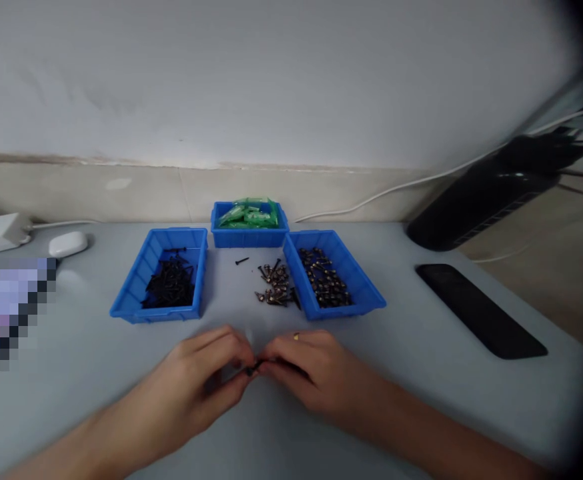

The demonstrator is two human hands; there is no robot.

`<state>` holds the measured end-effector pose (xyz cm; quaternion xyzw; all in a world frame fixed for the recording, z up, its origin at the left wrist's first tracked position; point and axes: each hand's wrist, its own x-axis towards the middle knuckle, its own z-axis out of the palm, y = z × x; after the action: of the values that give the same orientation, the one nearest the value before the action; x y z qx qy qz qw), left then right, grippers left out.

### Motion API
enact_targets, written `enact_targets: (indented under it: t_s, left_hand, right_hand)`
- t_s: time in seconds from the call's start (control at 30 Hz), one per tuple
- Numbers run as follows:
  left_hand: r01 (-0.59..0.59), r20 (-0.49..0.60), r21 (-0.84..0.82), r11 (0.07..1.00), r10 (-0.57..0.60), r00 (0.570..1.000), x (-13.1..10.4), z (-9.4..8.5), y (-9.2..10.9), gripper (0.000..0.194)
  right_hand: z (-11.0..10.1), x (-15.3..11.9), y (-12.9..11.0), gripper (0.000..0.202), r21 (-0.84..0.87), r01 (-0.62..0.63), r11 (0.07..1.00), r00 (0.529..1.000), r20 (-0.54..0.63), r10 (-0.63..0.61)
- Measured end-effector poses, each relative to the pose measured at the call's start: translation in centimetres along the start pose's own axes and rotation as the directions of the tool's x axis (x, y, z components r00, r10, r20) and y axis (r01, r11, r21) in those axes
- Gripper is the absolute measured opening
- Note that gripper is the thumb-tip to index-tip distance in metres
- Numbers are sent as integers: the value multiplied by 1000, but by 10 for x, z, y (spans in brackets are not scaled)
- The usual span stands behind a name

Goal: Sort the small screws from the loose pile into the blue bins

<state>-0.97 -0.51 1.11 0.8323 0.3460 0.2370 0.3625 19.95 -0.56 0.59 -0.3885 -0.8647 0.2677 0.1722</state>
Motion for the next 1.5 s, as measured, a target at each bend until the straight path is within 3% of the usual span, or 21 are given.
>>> enact_targets:
  t_s: [0.17,0.3,0.6,0.87,1.03,1.27,1.5]
  left_hand:
    - [81,6,18,997,-81,997,-2,3,2,13]
    - [72,-33,112,991,-69,997,-3,4,2,13]
    - [-8,46,254,967,-4,999,-1,7,-3,13]
    - [88,14,273,958,-95,995,8,3,0,10]
    - [52,92,273,961,-80,993,10,-3,-2,9]
    - [-33,87,308,951,7,996,3,1,-12,10]
    - [-13,54,277,961,-2,999,-2,-1,-12,9]
  right_hand:
    - [-4,0,-3,16,-21,3,1000,1000,4,-3]
    - [-8,-1,-3,12,1,-27,1000,999,-30,27]
    - [-3,1,1,18,14,-92,996,992,83,90]
    - [-8,8,-4,7,72,-213,974,964,177,198]
    - [-11,16,-10,8,-54,-171,984,955,238,179]
    - [-8,15,-6,9,-59,-128,990,971,196,138]
    - [-8,7,-4,2,-24,-123,992,979,162,125]
